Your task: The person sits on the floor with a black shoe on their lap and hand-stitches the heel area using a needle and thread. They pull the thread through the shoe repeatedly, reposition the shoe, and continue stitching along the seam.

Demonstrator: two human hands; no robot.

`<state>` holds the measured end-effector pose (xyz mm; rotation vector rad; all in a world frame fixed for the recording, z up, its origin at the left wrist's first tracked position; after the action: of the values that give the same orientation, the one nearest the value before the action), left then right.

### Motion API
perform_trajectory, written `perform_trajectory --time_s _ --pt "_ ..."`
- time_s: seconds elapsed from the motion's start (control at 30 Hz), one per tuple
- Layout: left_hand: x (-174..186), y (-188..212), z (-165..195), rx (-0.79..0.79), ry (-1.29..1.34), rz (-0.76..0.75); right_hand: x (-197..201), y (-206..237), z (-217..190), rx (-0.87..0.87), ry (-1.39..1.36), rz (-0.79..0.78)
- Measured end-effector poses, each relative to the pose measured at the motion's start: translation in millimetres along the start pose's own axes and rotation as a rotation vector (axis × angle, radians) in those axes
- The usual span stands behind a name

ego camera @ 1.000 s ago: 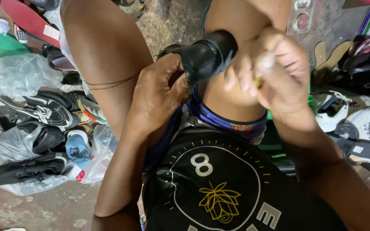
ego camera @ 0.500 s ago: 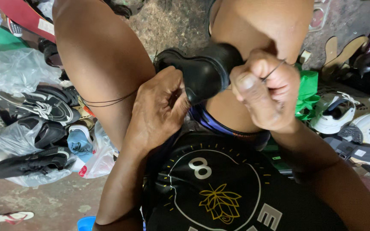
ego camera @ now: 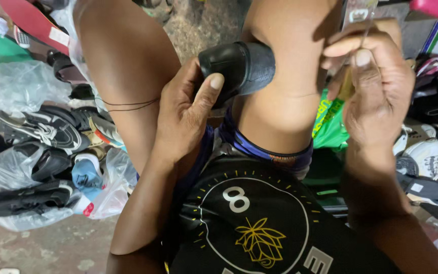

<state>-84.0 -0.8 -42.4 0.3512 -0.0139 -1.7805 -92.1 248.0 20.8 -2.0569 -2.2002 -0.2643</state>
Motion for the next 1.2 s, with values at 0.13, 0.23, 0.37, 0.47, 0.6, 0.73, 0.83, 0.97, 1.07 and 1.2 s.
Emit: perform_trajectory --time_s 0.13,0.23,0.37,0.47,0.6,0.73,0.83,0.97,1.07,1.2 --pt "0.2 -0.2 -8.2 0.027 -0.010 -0.006 -4.7 4.5 -22.3 0.002 0.358 -0.103" --pt "-0.5 -0.8 -10.3 0.036 0.024 0.018 -21.8 7.2 -21.4 0.019 0.306 -0.198" --pt "-1.8 -0.6 -7.7 -0.004 -0.034 0.024 -32.4 8.5 -13.3 0.050 0.352 -0.248" --pt "-0.9 0.4 -4.0 -0.064 -0.051 0.024 -33.1 8.3 -11.6 0.036 0.409 -0.289" --pt "1.6 1.5 -3.6 -0.003 -0.122 0.028 -37.3 5.7 -16.5 0.021 0.449 -0.287" --pt "1.9 1.5 -0.2 -0.036 -0.125 0.028 -41.8 1.0 -25.5 0.019 0.532 -0.317" --pt "2.0 2.5 1.2 0.012 -0.176 0.044 -43.2 -0.5 -34.9 0.086 0.710 -0.362" --pt "1.4 3.8 2.5 0.054 -0.233 0.027 -49.4 1.3 -46.4 0.189 0.978 -0.399" --pt "0.5 3.7 7.0 -0.136 -0.341 0.046 -50.8 -2.8 -51.4 0.266 1.044 -0.438" --pt "-0.3 1.9 0.2 -0.124 -0.392 0.074 -46.0 -12.2 -45.0 0.261 1.036 -0.582"
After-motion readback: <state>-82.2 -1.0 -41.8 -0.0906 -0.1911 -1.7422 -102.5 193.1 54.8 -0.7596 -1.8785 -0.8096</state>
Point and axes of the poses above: each hand's wrist, its own y-axis away from the middle knuckle, its own x-axis out of the back of the hand, z = x × y, the point moved 3 cm from there along -y, towards the middle knuckle, and after that the axes turned 5 degrees about -y, right-handed, at the moved point
